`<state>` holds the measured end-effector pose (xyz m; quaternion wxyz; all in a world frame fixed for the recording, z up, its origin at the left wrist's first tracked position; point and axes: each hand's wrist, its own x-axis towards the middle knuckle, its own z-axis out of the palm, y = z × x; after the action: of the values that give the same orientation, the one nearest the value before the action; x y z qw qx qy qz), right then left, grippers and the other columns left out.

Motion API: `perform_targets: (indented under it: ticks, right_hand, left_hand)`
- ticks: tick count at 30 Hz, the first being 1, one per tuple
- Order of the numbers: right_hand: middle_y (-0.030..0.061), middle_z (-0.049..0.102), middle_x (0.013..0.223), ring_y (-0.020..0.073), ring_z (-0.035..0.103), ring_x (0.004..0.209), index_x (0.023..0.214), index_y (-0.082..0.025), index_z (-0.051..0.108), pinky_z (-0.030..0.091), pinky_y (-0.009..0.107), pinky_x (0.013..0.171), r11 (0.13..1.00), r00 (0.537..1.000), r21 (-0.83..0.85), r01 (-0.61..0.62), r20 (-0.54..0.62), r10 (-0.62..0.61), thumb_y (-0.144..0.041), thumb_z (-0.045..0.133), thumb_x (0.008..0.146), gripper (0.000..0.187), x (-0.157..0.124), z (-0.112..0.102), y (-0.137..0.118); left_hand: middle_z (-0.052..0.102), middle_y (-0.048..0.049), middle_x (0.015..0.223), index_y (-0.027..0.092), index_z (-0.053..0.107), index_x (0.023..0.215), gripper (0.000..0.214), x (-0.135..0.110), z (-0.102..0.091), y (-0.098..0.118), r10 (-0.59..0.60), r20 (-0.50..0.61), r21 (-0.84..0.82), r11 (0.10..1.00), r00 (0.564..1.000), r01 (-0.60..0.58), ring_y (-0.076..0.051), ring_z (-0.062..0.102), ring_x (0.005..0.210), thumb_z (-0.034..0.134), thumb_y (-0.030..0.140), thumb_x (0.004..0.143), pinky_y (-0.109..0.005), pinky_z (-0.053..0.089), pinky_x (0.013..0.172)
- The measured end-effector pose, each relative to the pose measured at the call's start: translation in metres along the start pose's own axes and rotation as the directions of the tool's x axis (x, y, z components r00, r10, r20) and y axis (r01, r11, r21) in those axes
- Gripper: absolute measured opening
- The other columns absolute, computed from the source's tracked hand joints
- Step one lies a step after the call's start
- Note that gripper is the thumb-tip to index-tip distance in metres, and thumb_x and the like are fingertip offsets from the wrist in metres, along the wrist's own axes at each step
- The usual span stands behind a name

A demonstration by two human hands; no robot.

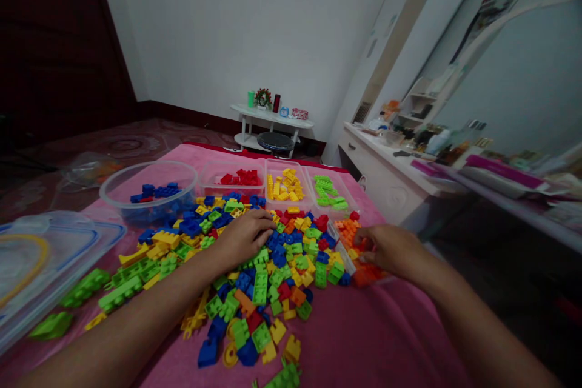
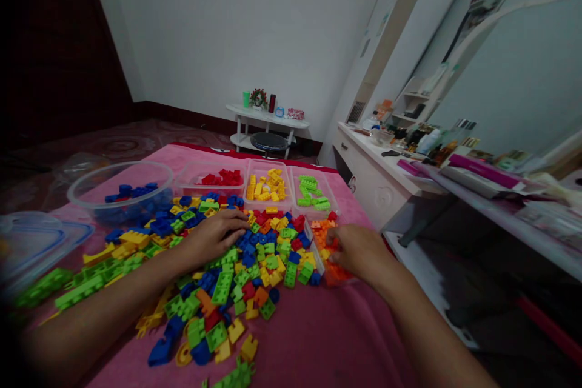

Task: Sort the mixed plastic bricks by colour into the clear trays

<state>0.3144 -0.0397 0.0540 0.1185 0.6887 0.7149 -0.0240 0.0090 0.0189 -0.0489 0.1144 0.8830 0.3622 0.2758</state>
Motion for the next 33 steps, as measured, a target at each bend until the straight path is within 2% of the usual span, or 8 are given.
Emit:
perform_targets:
  ticks: [4,8,15,19,22,27,31,33]
  right_hand:
    - [0.0044,0.07,0.093,0.0219,0.064,0.083,0.103,-0.028,0.065,0.037,0.026,0.063,0.996,0.995,0.012,0.093,-0.038,-0.093,-0.028,0.063,0.07,0.033,-0.003,0.019,-0.001]
    - [0.0047,0.069,0.097,0.0221,0.063,0.088,0.1,-0.027,0.067,0.04,0.027,0.071,0.979,0.98,0.062,0.194,-0.059,-0.19,-0.023,0.058,0.071,0.03,-0.001,0.03,0.0]
    - [0.0023,0.065,0.073,0.0145,0.056,0.065,0.075,-0.018,0.064,0.038,0.022,0.059,0.948,0.968,0.195,0.251,-0.079,-0.24,-0.013,0.052,0.067,0.015,0.01,0.031,0.01]
    - [-0.001,0.06,0.062,0.0117,0.052,0.058,0.068,-0.017,0.061,0.035,0.02,0.054,0.932,0.963,0.261,0.251,0.029,-0.268,-0.008,0.048,0.064,0.015,0.016,0.026,0.013]
    - [0.0002,0.063,0.071,0.0132,0.054,0.063,0.073,-0.018,0.061,0.034,0.021,0.056,0.957,0.972,0.185,0.225,0.031,-0.235,-0.011,0.055,0.063,0.015,0.015,0.022,0.014]
    - [0.003,0.066,0.083,0.019,0.06,0.073,0.085,-0.023,0.063,0.033,0.025,0.058,0.996,0.996,0.016,0.089,-0.014,-0.088,-0.025,0.062,0.067,0.019,0.006,0.02,0.01]
    - [0.0053,0.068,0.085,0.0216,0.063,0.077,0.095,-0.025,0.065,0.033,0.026,0.06,0.993,0.994,-0.02,0.112,-0.011,-0.112,-0.027,0.059,0.069,0.026,0.0,0.024,-0.002]
    - [0.0059,0.068,0.083,0.0208,0.062,0.076,0.09,-0.023,0.066,0.032,0.025,0.059,0.991,0.991,-0.027,0.131,-0.019,-0.132,-0.022,0.056,0.07,0.022,0.0,0.028,-0.008]
  left_hand:
    - [0.064,-0.008,0.104,0.018,0.069,0.099,0.026,0.0,0.0,0.0,0.001,0.005,0.001,1.0,1.0,-0.001,-0.021,0.057,0.1,0.046,0.02,0.087,-0.034,0.045,0.091]
    - [0.064,-0.0081,0.105,0.018,0.069,0.099,0.026,0.001,0.0,0.0,0.006,-0.009,0.006,1.0,1.0,-0.006,-0.021,0.057,0.099,0.046,0.02,0.087,-0.034,0.045,0.091]
    - [0.064,-0.0083,0.104,0.018,0.07,0.097,0.026,0.001,0.0,-0.001,-0.001,0.003,0.004,1.0,1.0,0.001,-0.021,0.057,0.099,0.046,0.02,0.086,-0.034,0.045,0.091]
    - [0.064,-0.008,0.104,0.019,0.07,0.097,0.026,0.0,0.001,-0.001,0.004,-0.016,-0.001,1.0,1.0,-0.004,-0.021,0.058,0.099,0.046,0.021,0.087,-0.034,0.045,0.091]
    - [0.064,-0.0077,0.103,0.019,0.07,0.097,0.025,0.0,0.001,-0.002,0.007,-0.026,-0.018,1.0,1.0,-0.007,-0.02,0.058,0.099,0.047,0.02,0.086,-0.033,0.045,0.091]
    - [0.064,-0.0074,0.101,0.02,0.07,0.098,0.025,0.0,0.0,-0.002,0.005,-0.022,-0.016,1.0,1.0,-0.005,-0.02,0.058,0.098,0.047,0.02,0.086,-0.033,0.045,0.09]
    - [0.064,-0.0076,0.102,0.019,0.07,0.098,0.026,0.001,-0.001,0.0,0.01,-0.012,0.004,1.0,1.0,-0.01,-0.02,0.057,0.099,0.047,0.02,0.086,-0.033,0.045,0.09]
    - [0.064,-0.0075,0.102,0.019,0.07,0.097,0.026,0.001,-0.001,0.0,0.017,-0.012,0.008,1.0,1.0,-0.017,-0.02,0.058,0.098,0.047,0.02,0.086,-0.033,0.045,0.09]
